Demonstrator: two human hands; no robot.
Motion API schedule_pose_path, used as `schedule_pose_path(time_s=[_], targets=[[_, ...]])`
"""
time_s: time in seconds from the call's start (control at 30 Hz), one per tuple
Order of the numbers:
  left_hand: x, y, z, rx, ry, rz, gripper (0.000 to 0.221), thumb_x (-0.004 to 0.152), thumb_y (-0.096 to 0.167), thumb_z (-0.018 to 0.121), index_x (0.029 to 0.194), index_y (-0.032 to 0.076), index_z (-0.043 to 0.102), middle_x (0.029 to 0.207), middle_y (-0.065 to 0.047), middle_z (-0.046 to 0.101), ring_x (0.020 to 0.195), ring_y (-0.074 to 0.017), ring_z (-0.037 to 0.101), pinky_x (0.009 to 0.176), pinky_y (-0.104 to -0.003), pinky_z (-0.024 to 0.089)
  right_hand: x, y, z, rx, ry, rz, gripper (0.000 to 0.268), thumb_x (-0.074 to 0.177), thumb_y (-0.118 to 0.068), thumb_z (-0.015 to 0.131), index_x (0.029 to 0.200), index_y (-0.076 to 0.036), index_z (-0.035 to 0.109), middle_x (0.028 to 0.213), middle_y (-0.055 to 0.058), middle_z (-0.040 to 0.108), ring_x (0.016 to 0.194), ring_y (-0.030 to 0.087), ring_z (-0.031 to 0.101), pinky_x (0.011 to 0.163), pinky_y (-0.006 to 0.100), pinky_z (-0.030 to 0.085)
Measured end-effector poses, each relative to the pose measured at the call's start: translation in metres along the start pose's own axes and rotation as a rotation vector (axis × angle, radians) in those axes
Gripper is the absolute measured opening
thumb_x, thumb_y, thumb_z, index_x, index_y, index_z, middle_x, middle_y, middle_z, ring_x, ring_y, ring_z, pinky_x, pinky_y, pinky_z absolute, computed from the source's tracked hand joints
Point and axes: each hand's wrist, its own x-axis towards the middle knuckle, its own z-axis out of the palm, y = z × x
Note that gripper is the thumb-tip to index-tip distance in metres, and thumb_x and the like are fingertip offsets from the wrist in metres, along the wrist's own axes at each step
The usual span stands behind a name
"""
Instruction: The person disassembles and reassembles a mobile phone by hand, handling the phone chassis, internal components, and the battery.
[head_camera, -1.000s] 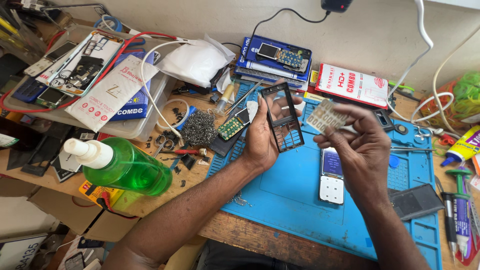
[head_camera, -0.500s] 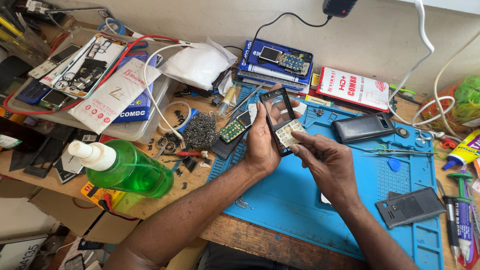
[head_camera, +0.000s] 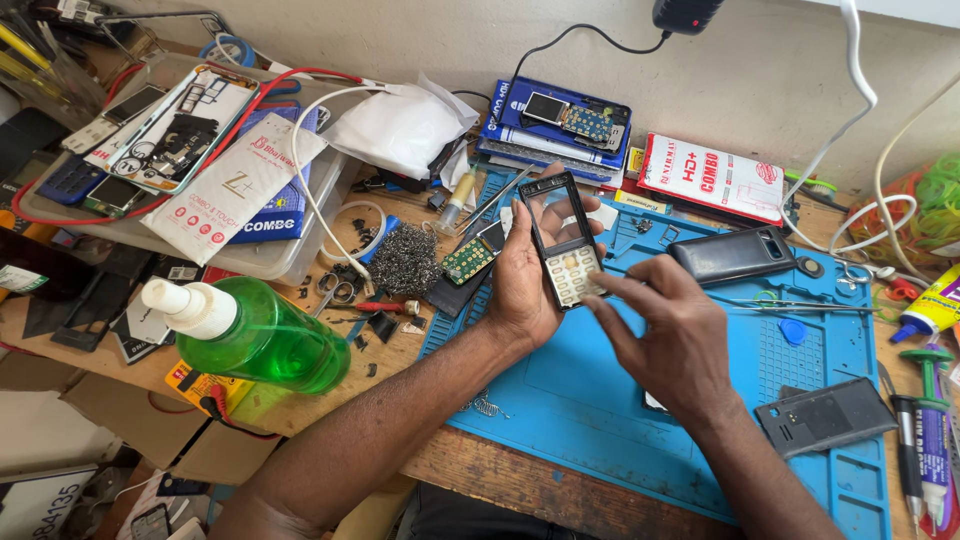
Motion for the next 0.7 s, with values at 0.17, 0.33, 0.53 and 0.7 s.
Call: schedule_pose_path(time_s=[0.17, 0.33, 0.53, 0.7], targets=[[-0.002, 0.001, 0.004, -0.006, -0.009, 0.011, 0.057, 0.112, 0.049, 0.036, 0.160, 0.020, 0.032, 0.123, -0.009, 0.059, 0.107, -0.0166, 0.061, 0.093, -0.036, 0.056, 0.001, -0.017, -0.001, -0.059, 0.028, -0.142, 0.041, 0.077, -0.030, 0.085, 0.109, -0.006, 0.076, 0.094, 0.011, 0.069, 0.078, 0.025, 0.068, 0.066, 0.035, 0.055], [0.001, -0.003, 0.004, 0.133, -0.007, -0.041, 0.051, 0.113, 0.032, 0.048, 0.158, 0.014, 0.033, 0.123, -0.003, 0.061, 0.112, -0.0128, 0.060, 0.099, -0.031, 0.051, -0.007, 0.000, 0.008, 0.393, -0.027, 0.340, 0.033, 0.092, -0.016, 0.075, 0.122, -0.005, 0.074, 0.099, 0.011, 0.077, 0.084, 0.018, 0.076, 0.075, 0.030, 0.059], [0.010, -0.003, 0.001, 0.429, -0.065, -0.165, 0.033, 0.106, 0.017, 0.059, 0.135, 0.003, 0.061, 0.116, -0.002, 0.071, 0.104, -0.0094, 0.066, 0.096, -0.030, 0.055, -0.002, 0.061, 0.008, 1.296, 0.015, 0.702, 0.033, 0.097, -0.012, 0.067, 0.125, 0.006, 0.067, 0.106, 0.013, 0.076, 0.090, 0.017, 0.074, 0.077, 0.030, 0.059], [0.011, -0.003, -0.004, 0.456, -0.062, -0.240, 0.020, 0.102, 0.009, 0.067, 0.120, -0.001, 0.069, 0.102, -0.005, 0.074, 0.086, -0.0099, 0.067, 0.077, -0.028, 0.057, -0.003, 0.082, 0.011, 1.407, 0.027, 0.722, 0.029, 0.104, -0.016, 0.065, 0.122, 0.007, 0.066, 0.110, 0.011, 0.073, 0.096, 0.014, 0.068, 0.087, 0.030, 0.056]])
